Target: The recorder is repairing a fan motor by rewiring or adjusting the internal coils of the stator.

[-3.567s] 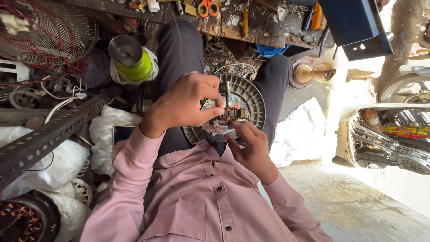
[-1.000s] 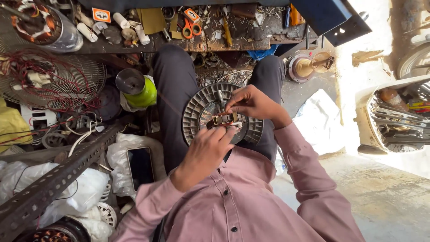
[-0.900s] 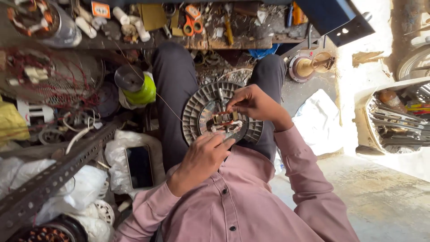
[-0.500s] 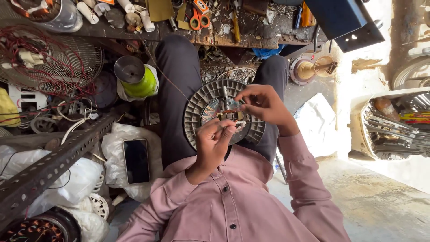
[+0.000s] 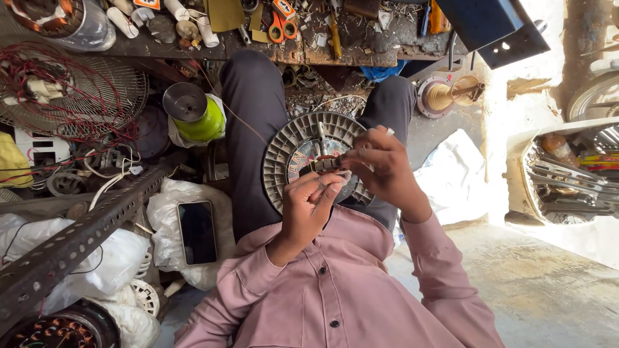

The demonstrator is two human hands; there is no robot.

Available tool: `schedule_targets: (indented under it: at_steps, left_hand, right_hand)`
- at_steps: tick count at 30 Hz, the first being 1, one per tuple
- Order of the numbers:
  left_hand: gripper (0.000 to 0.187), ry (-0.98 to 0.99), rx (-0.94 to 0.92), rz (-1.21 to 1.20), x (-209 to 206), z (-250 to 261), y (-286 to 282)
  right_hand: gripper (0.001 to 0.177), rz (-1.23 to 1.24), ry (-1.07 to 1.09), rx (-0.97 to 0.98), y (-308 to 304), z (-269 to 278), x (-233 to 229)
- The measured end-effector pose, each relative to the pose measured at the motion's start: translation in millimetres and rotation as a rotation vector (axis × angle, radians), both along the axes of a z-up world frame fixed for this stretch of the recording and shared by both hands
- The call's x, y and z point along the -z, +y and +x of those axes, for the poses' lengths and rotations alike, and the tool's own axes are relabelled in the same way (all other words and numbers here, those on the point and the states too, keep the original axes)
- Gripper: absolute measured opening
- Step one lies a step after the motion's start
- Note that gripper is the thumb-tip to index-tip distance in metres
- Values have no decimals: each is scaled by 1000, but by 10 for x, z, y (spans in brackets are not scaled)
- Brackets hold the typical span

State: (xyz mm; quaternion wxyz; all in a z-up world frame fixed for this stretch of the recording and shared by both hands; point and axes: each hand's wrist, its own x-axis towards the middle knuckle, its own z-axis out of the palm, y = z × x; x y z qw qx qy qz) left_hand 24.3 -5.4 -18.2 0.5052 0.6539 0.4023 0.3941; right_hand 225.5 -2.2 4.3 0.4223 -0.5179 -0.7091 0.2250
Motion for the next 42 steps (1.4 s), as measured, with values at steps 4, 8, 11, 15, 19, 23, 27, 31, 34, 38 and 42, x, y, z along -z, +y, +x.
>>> schedule_targets:
  at_steps: [4,8,11,15,19,23,27,31,34,38,42]
  left_hand:
    - [15,84,21,-1,-61,-27,-5]
    - [22,79,69,156,-125,-63,-33]
    - [27,101,83,206,-160,-81,-39]
    - [38,179,106,202,-85,-78,-87]
    - [44,152,110,229,-108,-68,-48]
    - [53,94,138,88,-110,-74,-22]
    - [63,-138,242,-296,-28,-78,-85]
    - [67,-147,221,-307,-74,-23,-100]
    - [63,-108,231,-69,-151,-46,-130]
    - [57,81,206,-58,-138,-159,-166]
    - [46,125,187,216,-127,-234,-201]
  right_hand:
    - [16,-53,23,-77,52,38,-103]
    - [15,-29,-192,-90,31,-28,-278]
    - [14,-43,-199,-30,-35,-45,-274]
    - [9,-66,-261,54,2,-84,-313]
    - [7,-62,-217,-14,202,-4,-224]
    - [8,-134,-152,-131,327,68,-160]
    - [8,-173,-149,-137,336,148,-103]
    - [13,-154,-104,-100,365,159,-82]
    - [15,-158,-117,-109,342,135,-67]
    - [12,-129,-179,-159,348,132,-75]
    - [16,-38,-221,-238,388,91,-71]
